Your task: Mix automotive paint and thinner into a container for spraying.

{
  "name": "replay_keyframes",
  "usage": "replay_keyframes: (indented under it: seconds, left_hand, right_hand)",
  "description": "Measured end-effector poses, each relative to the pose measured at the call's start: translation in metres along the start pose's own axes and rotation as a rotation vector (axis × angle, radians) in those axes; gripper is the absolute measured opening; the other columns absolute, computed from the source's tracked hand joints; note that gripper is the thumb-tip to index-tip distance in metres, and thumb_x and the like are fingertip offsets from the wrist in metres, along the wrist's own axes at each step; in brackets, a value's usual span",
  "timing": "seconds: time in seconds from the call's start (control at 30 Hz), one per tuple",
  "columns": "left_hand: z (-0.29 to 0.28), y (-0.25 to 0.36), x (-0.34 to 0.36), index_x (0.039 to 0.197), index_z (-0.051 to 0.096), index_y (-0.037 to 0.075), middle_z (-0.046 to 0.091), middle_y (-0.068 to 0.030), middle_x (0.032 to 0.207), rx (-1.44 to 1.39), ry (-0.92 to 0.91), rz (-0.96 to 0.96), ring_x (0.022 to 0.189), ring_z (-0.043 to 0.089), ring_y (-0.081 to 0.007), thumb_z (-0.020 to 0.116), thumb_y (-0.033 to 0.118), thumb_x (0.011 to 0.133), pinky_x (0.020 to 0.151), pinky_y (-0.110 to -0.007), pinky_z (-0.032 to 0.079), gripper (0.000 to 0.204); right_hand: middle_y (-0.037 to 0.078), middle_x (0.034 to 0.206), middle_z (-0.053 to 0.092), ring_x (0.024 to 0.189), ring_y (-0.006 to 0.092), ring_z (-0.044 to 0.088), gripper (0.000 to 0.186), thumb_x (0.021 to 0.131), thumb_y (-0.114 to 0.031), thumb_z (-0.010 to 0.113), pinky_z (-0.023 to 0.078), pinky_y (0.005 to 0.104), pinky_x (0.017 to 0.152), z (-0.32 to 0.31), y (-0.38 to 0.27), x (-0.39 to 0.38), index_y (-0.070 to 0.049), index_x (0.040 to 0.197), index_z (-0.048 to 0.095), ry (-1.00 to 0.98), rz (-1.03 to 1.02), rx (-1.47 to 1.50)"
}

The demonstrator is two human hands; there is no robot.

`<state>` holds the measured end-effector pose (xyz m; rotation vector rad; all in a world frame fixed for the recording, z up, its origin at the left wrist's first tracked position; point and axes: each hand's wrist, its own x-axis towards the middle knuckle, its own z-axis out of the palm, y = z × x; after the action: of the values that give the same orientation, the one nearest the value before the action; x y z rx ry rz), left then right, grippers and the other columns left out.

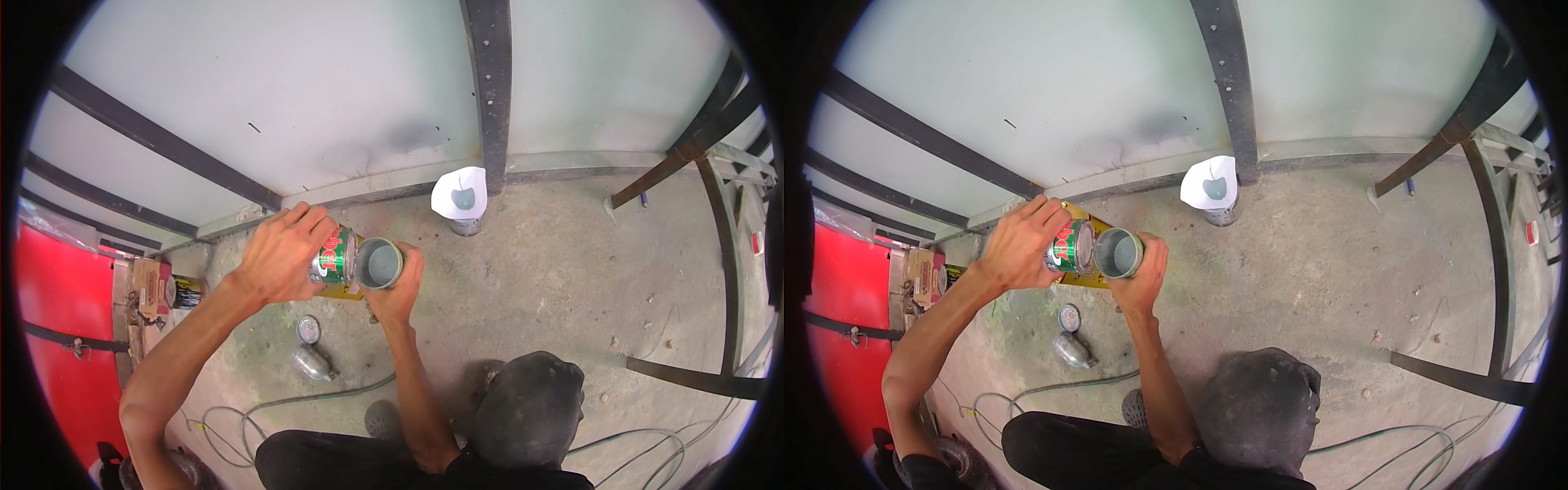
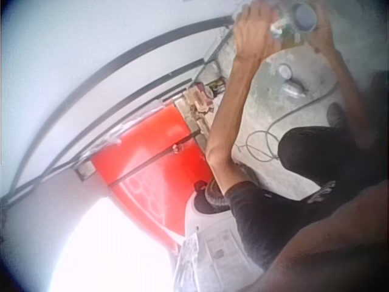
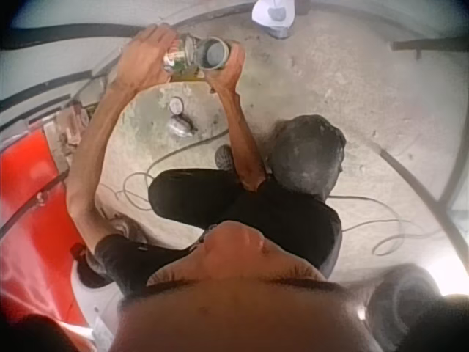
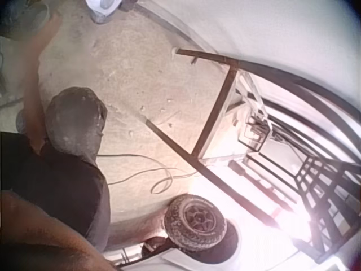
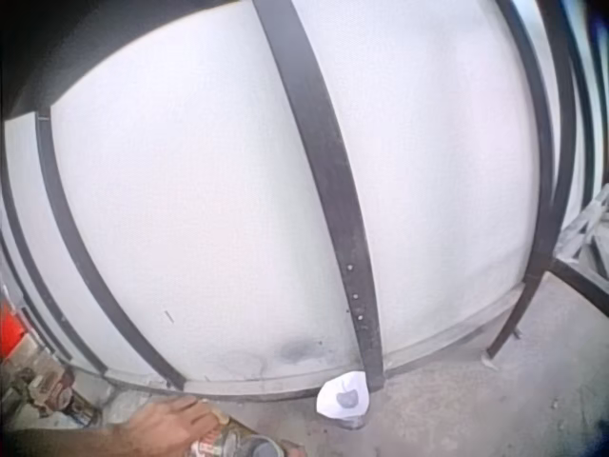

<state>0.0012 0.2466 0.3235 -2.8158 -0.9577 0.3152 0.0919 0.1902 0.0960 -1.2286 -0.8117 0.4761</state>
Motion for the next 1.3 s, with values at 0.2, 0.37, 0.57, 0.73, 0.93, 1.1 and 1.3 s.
replay_keyframes:
  seconds: [0.2,0.37,0.57,0.73,0.93,1.1,1.3]
  left_hand:
    - [-0.002,0.001,0.002,0.110,0.059,0.006,0.057,-0.0110,0.109,-0.013,0.010,-0.003,0.106,0.061,-0.0306,0.088,0.021,0.060,0.089,-0.043,0.055,0.060]
    - [0.001,0.002,0.003,0.110,0.059,0.006,0.056,-0.0108,0.108,-0.010,0.019,0.012,0.106,0.060,-0.0302,0.088,0.022,0.060,0.090,-0.043,0.054,0.060]
    - [0.004,-0.001,0.001,0.110,0.058,0.007,0.057,-0.0092,0.109,0.053,-0.016,0.029,0.107,0.060,-0.0292,0.088,0.021,0.060,0.091,-0.042,0.053,0.059]
    - [0.005,-0.002,-0.001,0.110,0.059,0.007,0.059,-0.0079,0.110,0.047,-0.037,0.027,0.107,0.060,-0.0291,0.087,0.019,0.061,0.093,-0.041,0.054,0.058]
    - [0.002,-0.001,-0.001,0.110,0.060,0.007,0.061,-0.0076,0.109,0.058,-0.038,0.023,0.106,0.061,-0.0290,0.087,0.019,0.062,0.093,-0.041,0.054,0.057]
    - [0.001,0.000,0.000,0.111,0.060,0.007,0.060,-0.0077,0.109,0.064,-0.069,0.012,0.108,0.061,-0.0288,0.088,0.020,0.062,0.093,-0.041,0.054,0.058]
    - [-0.002,0.002,0.000,0.112,0.060,0.007,0.061,-0.0085,0.111,0.057,-0.091,0.010,0.109,0.061,-0.0294,0.089,0.020,0.061,0.094,-0.042,0.053,0.060]
  right_hand:
    - [0.016,0.112,0.060,0.106,0.0398,0.056,0.065,0.060,0.000,0.087,0.044,0.0496,0.093,0.000,0.000,0.000,-0.006,0.118,0.057,-0.003,-0.002,0.004]
    - [0.016,0.112,0.059,0.106,0.0395,0.057,0.065,0.061,-0.001,0.088,0.044,0.0493,0.093,-0.001,0.001,0.001,-0.006,0.118,0.056,0.005,-0.016,-0.008]
    - [0.014,0.119,0.057,0.113,0.0363,0.056,0.076,0.057,-0.005,0.094,0.046,0.0467,0.099,0.000,0.008,-0.003,-0.005,0.123,0.055,-0.033,0.010,-0.034]
    - [0.014,0.118,0.057,0.112,0.0355,0.057,0.075,0.058,-0.005,0.094,0.046,0.0460,0.098,-0.001,0.008,-0.003,-0.005,0.122,0.055,-0.034,0.005,-0.033]
    - [0.015,0.114,0.059,0.107,0.0372,0.057,0.068,0.059,-0.002,0.091,0.046,0.0466,0.094,0.001,0.006,-0.003,-0.005,0.119,0.057,-0.011,0.002,-0.009]
    - [0.014,0.116,0.058,0.108,0.0352,0.057,0.070,0.061,-0.006,0.094,0.047,0.0449,0.095,0.001,0.005,-0.003,-0.004,0.120,0.057,-0.012,0.008,-0.027]
    - [0.016,0.113,0.061,0.106,0.0399,0.057,0.065,0.061,0.000,0.087,0.045,0.0487,0.093,0.002,0.003,-0.002,-0.005,0.119,0.057,0.008,0.022,0.011]
